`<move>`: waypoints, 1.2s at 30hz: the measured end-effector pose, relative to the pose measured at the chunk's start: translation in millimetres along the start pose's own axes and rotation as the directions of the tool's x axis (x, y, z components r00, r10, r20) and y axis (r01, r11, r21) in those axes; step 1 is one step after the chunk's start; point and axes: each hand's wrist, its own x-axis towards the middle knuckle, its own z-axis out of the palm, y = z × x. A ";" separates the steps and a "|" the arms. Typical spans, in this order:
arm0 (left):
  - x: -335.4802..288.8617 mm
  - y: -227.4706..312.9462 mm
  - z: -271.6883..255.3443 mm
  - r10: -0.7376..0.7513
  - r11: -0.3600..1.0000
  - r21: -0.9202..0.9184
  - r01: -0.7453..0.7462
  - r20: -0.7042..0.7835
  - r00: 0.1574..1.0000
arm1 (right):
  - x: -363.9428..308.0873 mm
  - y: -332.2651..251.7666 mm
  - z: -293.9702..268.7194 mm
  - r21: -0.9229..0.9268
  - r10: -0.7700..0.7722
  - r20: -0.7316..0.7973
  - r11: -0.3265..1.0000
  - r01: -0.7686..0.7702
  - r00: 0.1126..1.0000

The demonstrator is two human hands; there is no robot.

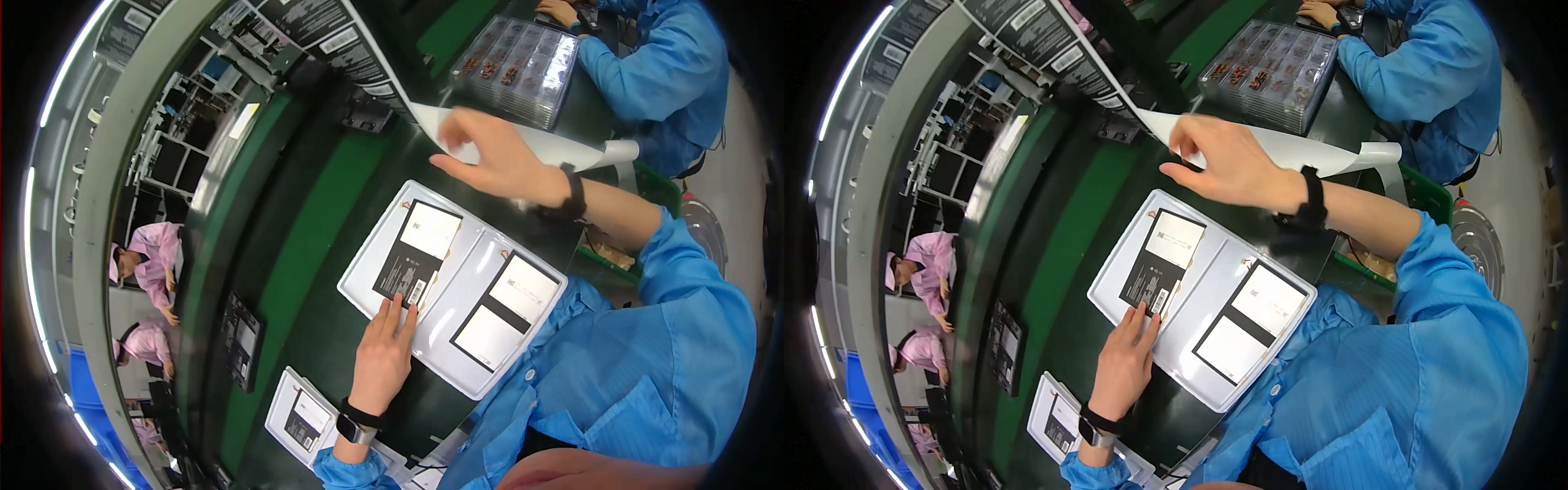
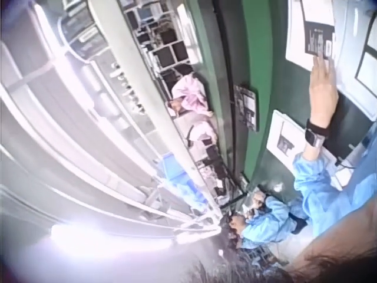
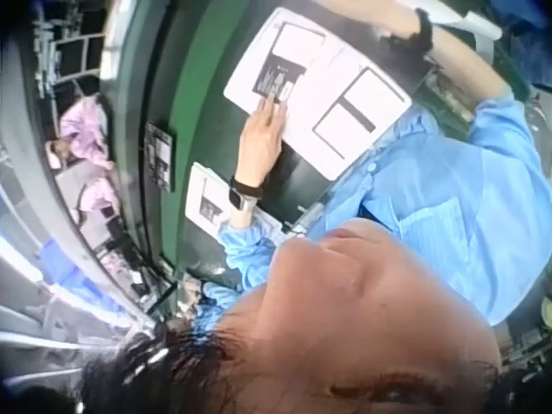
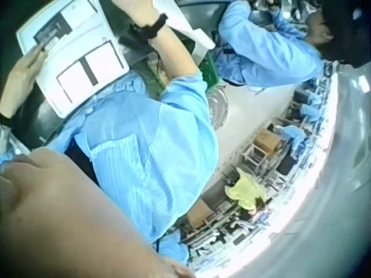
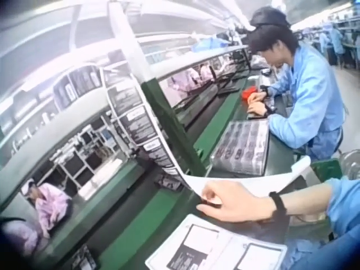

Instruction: Assembling and labeling laptop battery components on a factory line.

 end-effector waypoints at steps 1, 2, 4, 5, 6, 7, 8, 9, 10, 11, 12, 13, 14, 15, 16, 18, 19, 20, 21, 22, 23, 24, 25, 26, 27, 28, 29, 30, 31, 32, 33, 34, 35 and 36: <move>3.7 -2.1 -6.2 -0.001 0.999 -0.043 0.002 0.018 1.000 | 7.6 13.4 7.5 0.011 -0.006 -0.009 1.000 0.006 1.000; 9.6 -2.0 -11.9 0.005 0.996 -0.093 -0.001 0.037 0.999 | 11.8 29.9 15.0 -0.148 -0.101 -0.070 0.985 0.089 0.992; 25.4 2.1 -27.6 0.008 0.990 -0.140 -0.004 0.029 1.000 | 10.1 53.9 21.7 -0.306 -0.192 -0.128 0.941 0.145 0.973; 35.9 7.8 -39.2 0.011 0.990 -0.138 -0.016 -0.037 0.999 | 10.6 64.0 17.2 -0.301 -0.150 0.007 0.943 0.145 0.989; 46.6 14.4 -50.7 0.016 0.990 -0.137 -0.030 -0.102 0.995 | 8.9 74.2 11.6 -0.298 -0.103 0.143 0.944 0.142 0.984; 53.9 21.7 -60.8 0.014 0.987 -0.154 -0.038 -0.152 0.988 | 7.9 68.6 9.6 -0.260 -0.151 0.072 0.952 0.164 0.986; 60.7 28.3 -70.0 0.008 0.989 -0.146 -0.031 -0.158 0.987 | 7.3 56.6 2.6 -0.253 -0.162 0.069 0.952 0.174 0.984; 68.4 34.2 -78.6 -0.001 0.981 -0.191 -0.039 -0.203 0.979 | 6.4 43.5 -7.6 -0.109 -0.149 0.005 0.983 0.149 0.989; 77.1 39.9 -85.1 -0.009 0.970 -0.239 -0.052 -0.245 0.969 | 3.9 29.5 -18.6 0.039 -0.123 -0.055 0.991 0.126 0.991; 89.1 47.8 -89.4 0.004 0.971 -0.223 -0.086 -0.343 0.939 | 2.1 14.9 -29.9 0.137 -0.067 -0.050 0.988 0.073 0.996; 101.0 57.6 -93.9 0.010 0.972 -0.216 -0.090 -0.345 0.939 | -1.4 3.6 -41.9 0.137 -0.070 -0.057 0.988 0.077 0.996; 114.5 65.5 -96.7 0.055 0.977 -0.154 -0.145 -0.476 0.878 | -4.1 -4.9 -52.2 0.244 -0.048 -0.042 0.968 0.057 0.998; 128.5 72.7 -97.9 0.104 0.978 -0.086 -0.192 -0.596 0.797 | -6.2 -11.9 -61.6 0.348 -0.028 -0.024 0.937 0.035 0.999; 146.1 80.4 -97.0 0.160 0.969 -0.029 -0.245 -0.684 0.712 | -9.1 -15.2 -72.2 0.372 -0.031 0.004 0.928 0.027 1.000; 157.7 87.6 -100.3 0.199 0.965 0.035 -0.260 -0.745 0.637 | -11.2 -23.2 -80.0 0.449 -0.008 0.045 0.893 -0.013 0.999; 174.5 97.7 -106.1 0.173 0.962 0.006 -0.272 -0.785 0.595 | -13.2 -33.3 -86.1 0.619 0.035 0.068 0.782 -0.070 0.997; 181.2 101.7 -107.0 0.151 0.966 -0.003 -0.258 -0.803 0.576 | -14.4 -38.1 -91.1 0.618 0.035 0.059 0.784 -0.064 0.998; 186.9 104.8 -106.6 0.124 0.966 -0.027 -0.259 -0.827 0.549 | -14.8 -42.9 -95.8 0.669 0.018 0.054 0.742 -0.050 0.998; 188.4 106.6 -107.3 0.099 0.962 -0.058 -0.268 -0.837 0.538 | -14.4 -45.4 -99.5 0.718 0.001 0.049 0.695 -0.035 0.999; 191.3 108.8 -108.0 0.077 0.955 -0.091 -0.283 -0.845 0.530 | -13.8 -44.3 -103.8 0.716 0.002 0.039 0.697 -0.029 0.999; 192.4 110.6 -109.6 0.085 0.953 -0.085 -0.290 -0.844 0.529 | -13.0 -43.1 -107.3 0.744 -0.015 0.060 0.668 -0.034 0.998; 191.9 111.8 -111.8 0.080 0.954 -0.092 -0.286 -0.840 0.537 | -12.0 -42.0 -109.7 0.771 -0.035 0.082 0.636 -0.041 0.996; 190.5 113.3 -113.6 0.071 0.956 -0.100 -0.277 -0.834 0.546 | -10.9 -41.7 -108.3 0.782 -0.052 0.060 0.623 -0.014 0.997; 190.2 115.1 -114.8 0.075 0.956 -0.095 -0.276 -0.834 0.547 | -9.3 -42.1 -108.6 0.784 -0.055 0.057 0.620 -0.011 0.997; 189.9 116.9 -116.0 0.045 0.950 -0.137 -0.281 -0.831 0.555 | -7.7 -42.5 -108.7 0.782 -0.066 0.051 0.623 0.001 0.997; 189.1 117.9 -117.4 0.013 0.942 -0.179 -0.284 -0.826 0.564 | -5.8 -43.1 -107.9 0.781 -0.077 0.046 0.625 0.012 0.996; 187.5 119.2 -120.3 -0.031 0.916 -0.255 -0.309 -0.815 0.579 | -3.6 -43.7 -107.0 0.784 -0.079 0.045 0.621 0.014 0.996; 186.4 119.3 -122.6 -0.030 0.918 -0.252 -0.306 -0.814 0.580 | -1.1 -44.5 -106.3 0.760 -0.115 0.005 0.646 0.071 0.993; 185.1 118.6 -124.6 -0.034 0.917 -0.259 -0.304 -0.810 0.586 | 1.3 -45.2 -105.5 0.732 -0.153 -0.031 0.669 0.126 0.988; 184.0 118.8 -126.7 -0.038 0.915 -0.266 -0.303 -0.805 0.592 | 3.0 -46.7 -106.2 0.735 -0.155 -0.030 0.666 0.127 0.987; 182.6 122.4 -130.8 -0.015 0.940 -0.210 -0.268 -0.811 0.585 | 4.6 -48.8 -108.0 0.680 -0.183 -0.060 0.712 0.175 0.981; 180.7 123.1 -131.2 -0.015 0.942 -0.208 -0.264 -0.812 0.584 | 6.0 -50.6 -109.0 0.620 -0.215 -0.088 0.752 0.222 0.973; 178.7 123.4 -131.3 0.021 0.960 -0.145 -0.239 -0.815 0.579 | 6.9 -51.8 -109.1 0.622 -0.217 -0.088 0.750 0.224 0.972; 177.8 123.3 -131.1 0.058 0.973 -0.082 -0.214 -0.816 0.576 | 7.6 -52.8 -109.0 0.586 -0.240 -0.120 0.766 0.264 0.963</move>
